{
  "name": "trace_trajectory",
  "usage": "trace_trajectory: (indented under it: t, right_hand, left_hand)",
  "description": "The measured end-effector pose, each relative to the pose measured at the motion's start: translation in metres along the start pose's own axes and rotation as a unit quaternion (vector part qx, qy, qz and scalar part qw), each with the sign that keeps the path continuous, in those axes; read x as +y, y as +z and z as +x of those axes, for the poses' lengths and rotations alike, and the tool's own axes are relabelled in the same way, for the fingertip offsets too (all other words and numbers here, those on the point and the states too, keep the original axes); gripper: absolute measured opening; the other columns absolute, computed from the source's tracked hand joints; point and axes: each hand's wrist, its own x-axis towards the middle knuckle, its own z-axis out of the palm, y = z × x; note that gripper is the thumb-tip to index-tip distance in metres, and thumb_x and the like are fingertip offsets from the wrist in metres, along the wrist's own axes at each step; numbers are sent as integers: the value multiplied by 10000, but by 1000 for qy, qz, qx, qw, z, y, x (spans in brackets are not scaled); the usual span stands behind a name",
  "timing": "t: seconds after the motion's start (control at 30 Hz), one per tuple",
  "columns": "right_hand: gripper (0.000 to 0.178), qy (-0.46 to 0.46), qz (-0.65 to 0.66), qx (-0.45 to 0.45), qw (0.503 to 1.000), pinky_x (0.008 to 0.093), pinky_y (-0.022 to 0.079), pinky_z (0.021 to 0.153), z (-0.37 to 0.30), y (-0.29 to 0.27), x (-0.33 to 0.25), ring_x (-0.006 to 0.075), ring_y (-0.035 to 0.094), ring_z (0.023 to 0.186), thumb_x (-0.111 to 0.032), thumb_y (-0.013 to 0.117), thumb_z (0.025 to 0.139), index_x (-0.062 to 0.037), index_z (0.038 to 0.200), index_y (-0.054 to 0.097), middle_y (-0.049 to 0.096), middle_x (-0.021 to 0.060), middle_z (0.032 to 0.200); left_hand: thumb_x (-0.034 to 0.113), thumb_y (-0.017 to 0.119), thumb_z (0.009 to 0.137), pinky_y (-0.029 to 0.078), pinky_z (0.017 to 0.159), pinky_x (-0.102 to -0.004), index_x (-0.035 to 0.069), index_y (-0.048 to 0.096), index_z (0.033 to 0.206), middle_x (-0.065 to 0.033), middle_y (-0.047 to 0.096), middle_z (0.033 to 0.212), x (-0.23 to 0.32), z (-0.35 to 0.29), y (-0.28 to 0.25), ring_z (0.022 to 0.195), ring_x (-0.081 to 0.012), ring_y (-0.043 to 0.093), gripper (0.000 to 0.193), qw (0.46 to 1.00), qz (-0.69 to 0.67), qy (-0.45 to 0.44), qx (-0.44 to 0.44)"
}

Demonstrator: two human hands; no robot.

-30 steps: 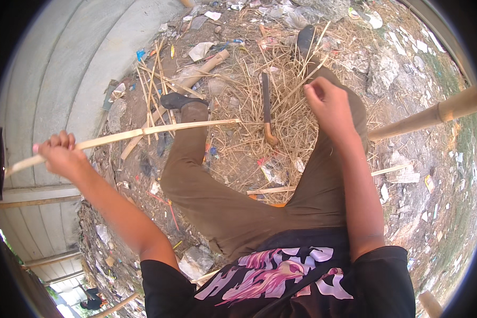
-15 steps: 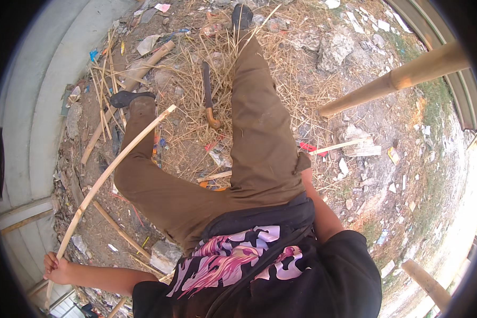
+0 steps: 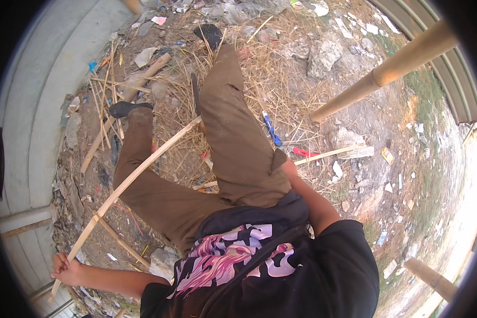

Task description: The person sits on the ground and uses a utility knife to shave and sharpen a thin wooden stick. They rotate the stick to smooth its surface and then use a machete to further refine the tip.

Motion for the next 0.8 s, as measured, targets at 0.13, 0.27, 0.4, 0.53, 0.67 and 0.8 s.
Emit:
trace_trajectory:
  t: [0.13,0.27,0.4,0.53,0.67,0.8]
  right_hand:
    - [395,44,-93,153,983,514,467,968,-2,-31,5,368,570,1148,-237,713,810,-74,1155,613,571,161,1180]
    - [412,224,-243,115,937,506,462,980,1,-49,39,346,551,1206,-173,730,776,-108,1167,618,589,132,1185]
    - [447,183,-275,57,942,522,462,976,-1,-53,50,351,565,1197,-190,733,788,-109,1203,588,593,134,1193]
    - [390,148,-277,73,947,518,468,965,18,-53,61,342,573,1177,-192,715,808,-107,1170,598,611,132,1172]
    - [394,108,-185,94,972,516,473,969,57,-54,30,325,572,1180,-264,707,828,-100,1175,621,631,145,1177]
    - [464,216,-183,56,957,526,487,989,112,-32,-9,344,563,1248,-381,713,852,-104,1214,627,623,150,1246]
  left_hand:
    - [520,241,1103,194,450,-293,136,326,639,-21,250,574,5,-3,-6,496,-137,202,609,1000,-16,16,-15]
    - [520,235,1103,191,450,-290,133,325,640,-22,248,573,8,7,-23,494,-136,202,610,998,-38,-3,-50]
    - [539,234,1099,187,442,-283,141,316,635,-19,237,563,2,-9,-14,488,-130,199,617,999,-36,3,-40]
    - [512,260,1102,198,437,-282,140,327,643,-10,238,562,-1,-13,-21,486,-129,207,595,998,-52,2,-46]
    - [460,301,1110,210,426,-284,127,355,661,-11,257,573,2,-21,-28,478,-127,219,561,997,-64,10,-48]
    - [480,285,1110,215,420,-275,124,365,662,-11,263,569,3,-30,-27,473,-125,227,577,999,-39,25,-25]
